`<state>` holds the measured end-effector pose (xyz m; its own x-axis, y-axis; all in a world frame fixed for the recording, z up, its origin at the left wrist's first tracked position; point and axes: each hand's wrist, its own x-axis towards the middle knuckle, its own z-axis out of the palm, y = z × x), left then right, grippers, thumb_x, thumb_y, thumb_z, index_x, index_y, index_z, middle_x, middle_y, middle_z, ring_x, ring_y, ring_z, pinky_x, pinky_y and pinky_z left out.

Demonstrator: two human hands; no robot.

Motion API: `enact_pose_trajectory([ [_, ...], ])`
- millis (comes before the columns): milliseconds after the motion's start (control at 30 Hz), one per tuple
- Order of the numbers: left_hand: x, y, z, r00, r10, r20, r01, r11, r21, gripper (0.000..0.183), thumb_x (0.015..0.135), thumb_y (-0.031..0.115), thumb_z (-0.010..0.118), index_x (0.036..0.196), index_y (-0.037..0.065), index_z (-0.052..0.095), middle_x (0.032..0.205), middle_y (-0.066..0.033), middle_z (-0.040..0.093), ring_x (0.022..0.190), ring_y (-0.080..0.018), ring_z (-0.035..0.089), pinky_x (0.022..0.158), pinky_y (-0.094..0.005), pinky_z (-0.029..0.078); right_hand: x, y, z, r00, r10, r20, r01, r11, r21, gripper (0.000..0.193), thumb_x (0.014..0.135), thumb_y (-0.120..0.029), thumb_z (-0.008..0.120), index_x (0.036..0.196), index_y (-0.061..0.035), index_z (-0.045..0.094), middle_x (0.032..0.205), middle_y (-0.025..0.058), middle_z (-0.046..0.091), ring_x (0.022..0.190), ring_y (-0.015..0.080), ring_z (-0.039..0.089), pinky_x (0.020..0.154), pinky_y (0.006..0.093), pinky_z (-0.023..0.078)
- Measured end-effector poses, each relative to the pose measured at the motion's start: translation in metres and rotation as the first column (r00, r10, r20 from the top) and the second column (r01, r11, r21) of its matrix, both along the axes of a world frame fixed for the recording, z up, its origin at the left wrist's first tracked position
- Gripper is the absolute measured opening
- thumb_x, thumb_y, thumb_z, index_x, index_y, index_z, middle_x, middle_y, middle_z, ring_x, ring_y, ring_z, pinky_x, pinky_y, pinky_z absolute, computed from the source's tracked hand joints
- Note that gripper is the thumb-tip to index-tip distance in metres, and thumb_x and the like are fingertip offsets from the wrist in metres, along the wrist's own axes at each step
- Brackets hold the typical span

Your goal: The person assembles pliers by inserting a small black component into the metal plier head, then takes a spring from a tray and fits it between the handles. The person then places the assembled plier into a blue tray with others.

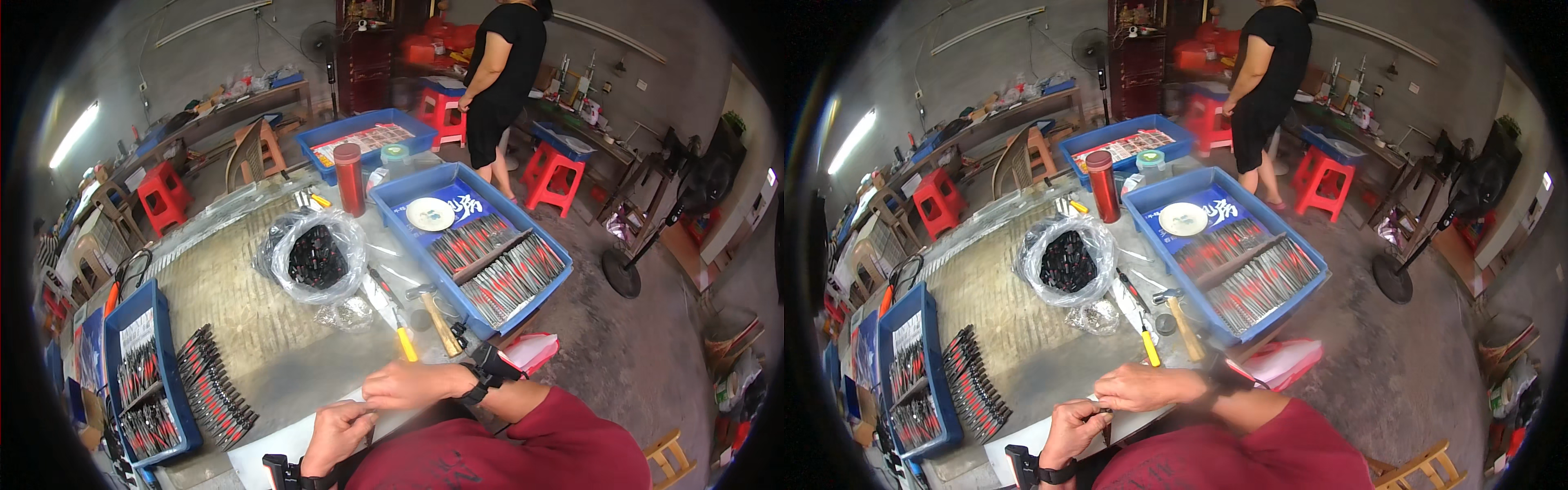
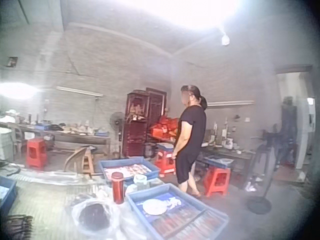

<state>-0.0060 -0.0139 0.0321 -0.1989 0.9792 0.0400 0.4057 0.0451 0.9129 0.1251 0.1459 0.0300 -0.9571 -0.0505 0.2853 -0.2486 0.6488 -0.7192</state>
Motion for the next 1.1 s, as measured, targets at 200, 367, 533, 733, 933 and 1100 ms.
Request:
enact_pose_trajectory([
  [200,-0.003,0.000,-0.001,0.996,-0.044,0.076,0.052,0.993,-0.107,0.011,0.081,0.009,0.067,0.088,0.000,0.069,0.067,-0.0064,0.061,0.057,-0.0147,0.059,0.055,-0.0289,0.046,0.002,-0.003,-0.008,0.998,-0.043,-0.043,0.042,0.998,-0.039,0.018,0.091,-0.017,0.053,0.083,0.0003,0.053,0.073,0.0183,0.056,0.068,0.0386,0.056,0.061,0.0450,0.044],
  [367,-0.002,0.004,-0.015,0.997,0.016,0.072,-0.017,1.000,0.007,0.013,0.084,0.009,0.066,0.093,0.000,0.065,0.072,-0.0086,0.062,0.064,-0.0157,0.059,0.059,-0.0291,0.046,0.003,-0.008,-0.017,0.978,-0.207,-0.009,0.203,0.968,-0.148,0.016,0.090,-0.016,0.054,0.085,-0.0001,0.055,0.075,0.0184,0.057,0.068,0.0385,0.057,0.061,0.0438,0.044],
  [533,0.015,0.010,-0.024,0.970,0.232,-0.077,-0.225,0.970,0.087,0.017,0.085,0.008,0.065,0.099,0.000,0.060,0.079,-0.0118,0.064,0.065,-0.0176,0.059,0.060,-0.0292,0.047,0.001,-0.011,-0.024,0.899,-0.436,0.038,0.436,0.886,-0.158,0.014,0.089,-0.014,0.056,0.090,-0.0002,0.060,0.080,0.0158,0.061,0.072,0.0312,0.059,0.065,0.0367,0.047],
  [733,0.016,0.016,-0.034,0.699,0.367,-0.614,-0.167,0.918,0.359,0.017,0.080,0.013,0.067,0.094,0.008,0.059,0.066,-0.0081,0.053,0.056,-0.0270,0.057,0.046,-0.0385,0.045,-0.008,-0.028,-0.042,0.797,-0.602,0.043,0.555,0.703,-0.444,0.021,0.091,-0.017,0.056,0.082,0.0012,0.055,0.065,0.0131,0.055,0.058,0.0192,0.051,0.054,0.0334,0.040],
  [933,0.009,0.013,-0.047,0.719,0.292,-0.630,-0.152,0.952,0.267,0.012,0.084,0.017,0.064,0.089,0.009,0.056,0.068,-0.0088,0.055,0.056,-0.0315,0.057,0.048,-0.0418,0.045,-0.005,-0.027,-0.054,0.788,-0.594,0.160,0.614,0.742,-0.270,0.021,0.091,-0.018,0.055,0.083,0.0003,0.059,0.069,0.0156,0.058,0.059,0.0237,0.055,0.056,0.0343,0.042],
  [1100,-0.005,0.007,-0.064,0.669,0.258,-0.697,-0.208,0.965,0.158,0.013,0.084,0.019,0.064,0.086,0.009,0.056,0.071,-0.0115,0.059,0.057,-0.0340,0.059,0.049,-0.0438,0.047,0.001,-0.021,-0.063,0.781,-0.624,0.023,0.624,0.781,0.020,0.023,0.090,-0.023,0.053,0.082,-0.0023,0.059,0.075,0.0171,0.060,0.070,0.0371,0.058,0.060,0.0447,0.044],
])
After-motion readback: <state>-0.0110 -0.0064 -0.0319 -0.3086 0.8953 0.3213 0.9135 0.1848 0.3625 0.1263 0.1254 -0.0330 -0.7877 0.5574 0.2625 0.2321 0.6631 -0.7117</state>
